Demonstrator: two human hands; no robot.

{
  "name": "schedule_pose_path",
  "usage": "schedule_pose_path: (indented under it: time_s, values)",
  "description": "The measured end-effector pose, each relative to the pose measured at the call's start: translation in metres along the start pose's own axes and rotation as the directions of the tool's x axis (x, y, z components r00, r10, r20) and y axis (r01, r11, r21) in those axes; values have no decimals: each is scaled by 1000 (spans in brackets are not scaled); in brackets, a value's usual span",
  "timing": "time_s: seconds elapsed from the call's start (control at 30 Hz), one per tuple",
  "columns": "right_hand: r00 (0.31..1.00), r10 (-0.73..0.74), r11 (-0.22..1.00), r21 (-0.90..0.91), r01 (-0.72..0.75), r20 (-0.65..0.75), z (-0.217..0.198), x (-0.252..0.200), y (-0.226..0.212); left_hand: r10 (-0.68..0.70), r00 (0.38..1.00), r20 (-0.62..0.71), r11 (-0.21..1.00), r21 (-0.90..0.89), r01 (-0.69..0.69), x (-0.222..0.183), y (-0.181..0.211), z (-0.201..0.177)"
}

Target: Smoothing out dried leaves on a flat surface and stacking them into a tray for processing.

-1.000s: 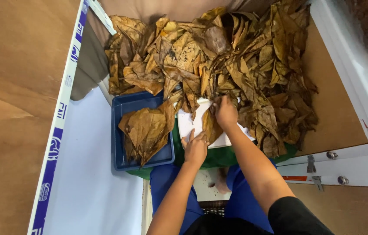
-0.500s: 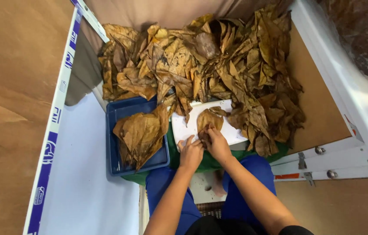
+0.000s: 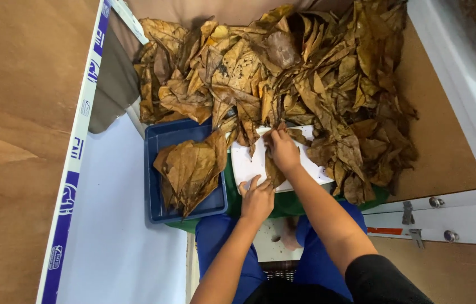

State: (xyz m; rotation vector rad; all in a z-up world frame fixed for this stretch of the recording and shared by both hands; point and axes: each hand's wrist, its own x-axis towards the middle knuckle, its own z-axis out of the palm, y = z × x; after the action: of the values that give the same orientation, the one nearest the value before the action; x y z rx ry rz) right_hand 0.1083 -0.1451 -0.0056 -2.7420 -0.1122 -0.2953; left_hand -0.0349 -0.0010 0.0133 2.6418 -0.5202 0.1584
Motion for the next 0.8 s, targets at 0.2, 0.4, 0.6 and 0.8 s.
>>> schedule_pose_path:
  time_s: [0.2, 0.4, 0.6, 0.8]
  values:
    - [913, 384, 834, 372, -408, 140, -57, 11, -14, -66, 998, -9, 998, 9, 66, 6, -1, -3]
    - [929, 363, 722, 654, -226, -79, -76, -10, 23, -125, 990, 60, 991, -42, 128, 11, -17, 18]
    - [998, 68, 899, 434, -63, 5, -72, -124, -25, -160, 945, 283, 982, -51, 182, 30, 7, -38]
    - [998, 59, 987, 152, -55, -17, -25, -125, -11, -179, 911, 372, 983, 41, 177, 41, -3, -24]
